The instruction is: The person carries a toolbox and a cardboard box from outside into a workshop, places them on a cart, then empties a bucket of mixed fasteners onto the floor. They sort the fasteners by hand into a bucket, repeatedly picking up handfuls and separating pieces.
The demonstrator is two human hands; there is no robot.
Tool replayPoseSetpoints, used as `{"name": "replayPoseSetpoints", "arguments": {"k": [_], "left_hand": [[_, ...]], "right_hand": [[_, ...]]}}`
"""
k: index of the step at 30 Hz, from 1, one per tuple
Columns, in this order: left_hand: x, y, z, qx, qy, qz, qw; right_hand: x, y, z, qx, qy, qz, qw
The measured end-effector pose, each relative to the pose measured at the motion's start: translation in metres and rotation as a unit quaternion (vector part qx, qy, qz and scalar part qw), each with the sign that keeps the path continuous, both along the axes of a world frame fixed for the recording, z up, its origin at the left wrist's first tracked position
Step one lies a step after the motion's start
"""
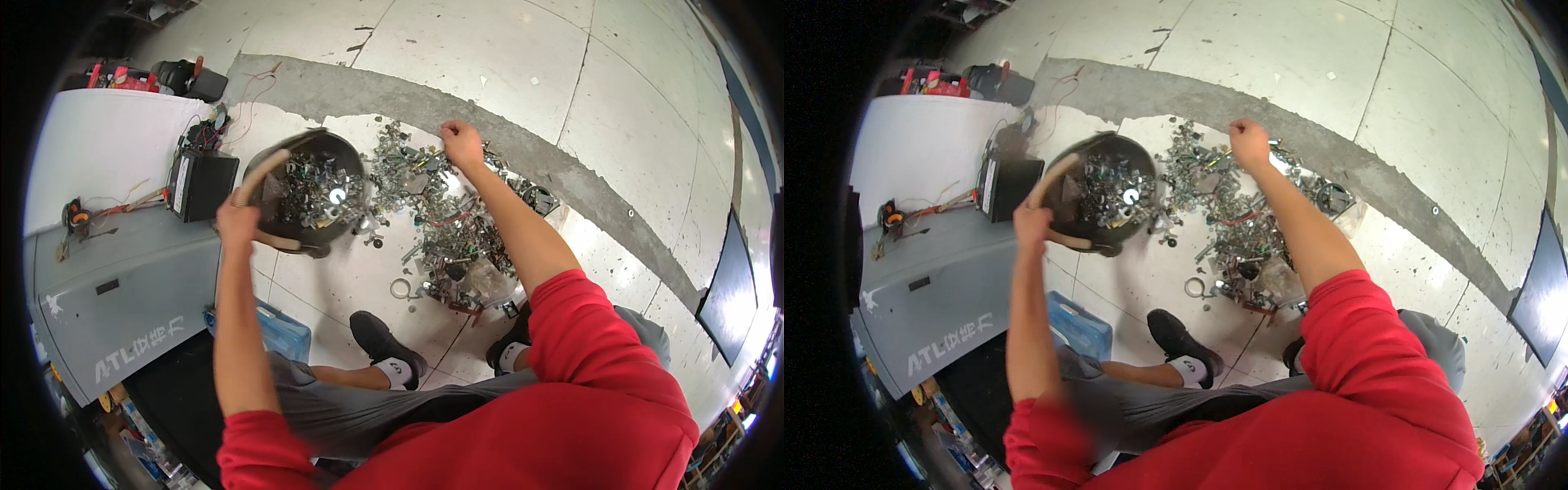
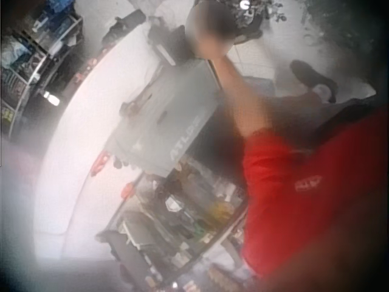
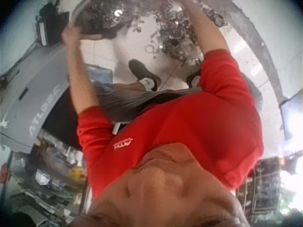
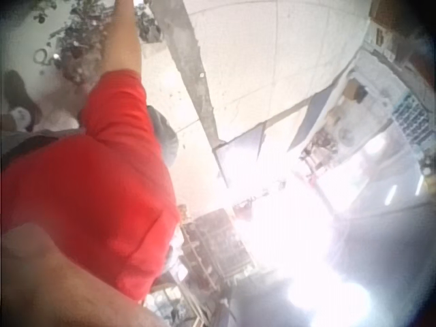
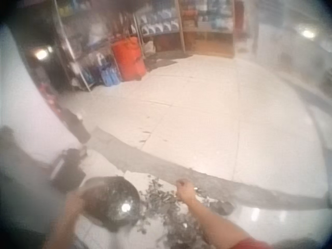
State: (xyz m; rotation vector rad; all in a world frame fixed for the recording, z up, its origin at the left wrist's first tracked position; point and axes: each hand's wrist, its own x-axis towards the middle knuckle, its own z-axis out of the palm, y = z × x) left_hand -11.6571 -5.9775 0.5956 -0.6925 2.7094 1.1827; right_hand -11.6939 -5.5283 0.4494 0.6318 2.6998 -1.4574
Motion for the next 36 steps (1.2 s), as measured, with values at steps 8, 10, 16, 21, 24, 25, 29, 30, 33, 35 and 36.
{"name": "replayPoseSetpoints", "arguments": {"k": [8, 10, 16, 21, 24, 25, 29, 30, 33, 35, 36], "left_hand": [[-0.023, -0.25, -0.09, 0.257, -0.219, 0.177, 0.924], [-0.012, -0.29, -0.126, 0.291, -0.235, 0.244, 0.895], [0.035, -0.312, -0.205, 0.308, -0.211, 0.312, 0.874], [0.07, -0.255, -0.229, 0.356, -0.144, 0.241, 0.891], [0.097, -0.235, -0.216, 0.351, -0.127, 0.216, 0.902], [0.105, -0.23, -0.209, 0.355, -0.118, 0.207, 0.904], [0.106, -0.215, -0.176, 0.375, -0.112, 0.162, 0.906], [0.101, -0.209, -0.171, 0.405, -0.1, 0.136, 0.899], [0.093, -0.184, -0.162, 0.4, -0.112, 0.141, 0.899], [0.103, -0.159, -0.16, 0.413, -0.101, 0.142, 0.894], [0.114, -0.144, -0.16, 0.433, -0.1, 0.182, 0.877]], "right_hand": [[0.036, 0.044, -0.036, 0.172, 0.06, 0.027, 0.983], [0.055, 0.075, -0.045, 0.264, 0.097, 0.025, 0.959], [0.168, 0.181, -0.089, 0.382, 0.035, -0.061, 0.922], [0.189, 0.196, -0.137, 0.243, 0.063, -0.019, 0.968], [0.175, 0.154, -0.149, 0.21, 0.097, -0.026, 0.973], [0.174, 0.135, -0.147, 0.201, 0.09, -0.015, 0.975], [0.186, 0.051, -0.128, 0.223, 0.089, -0.002, 0.971], [0.188, 0.034, -0.121, 0.165, 0.122, -0.012, 0.979], [0.192, -0.003, -0.104, 0.163, 0.095, 0.037, 0.981], [0.192, -0.003, -0.093, 0.167, 0.046, 0.071, 0.982], [0.191, 0.005, -0.089, 0.181, 0.094, 0.073, 0.976]]}}
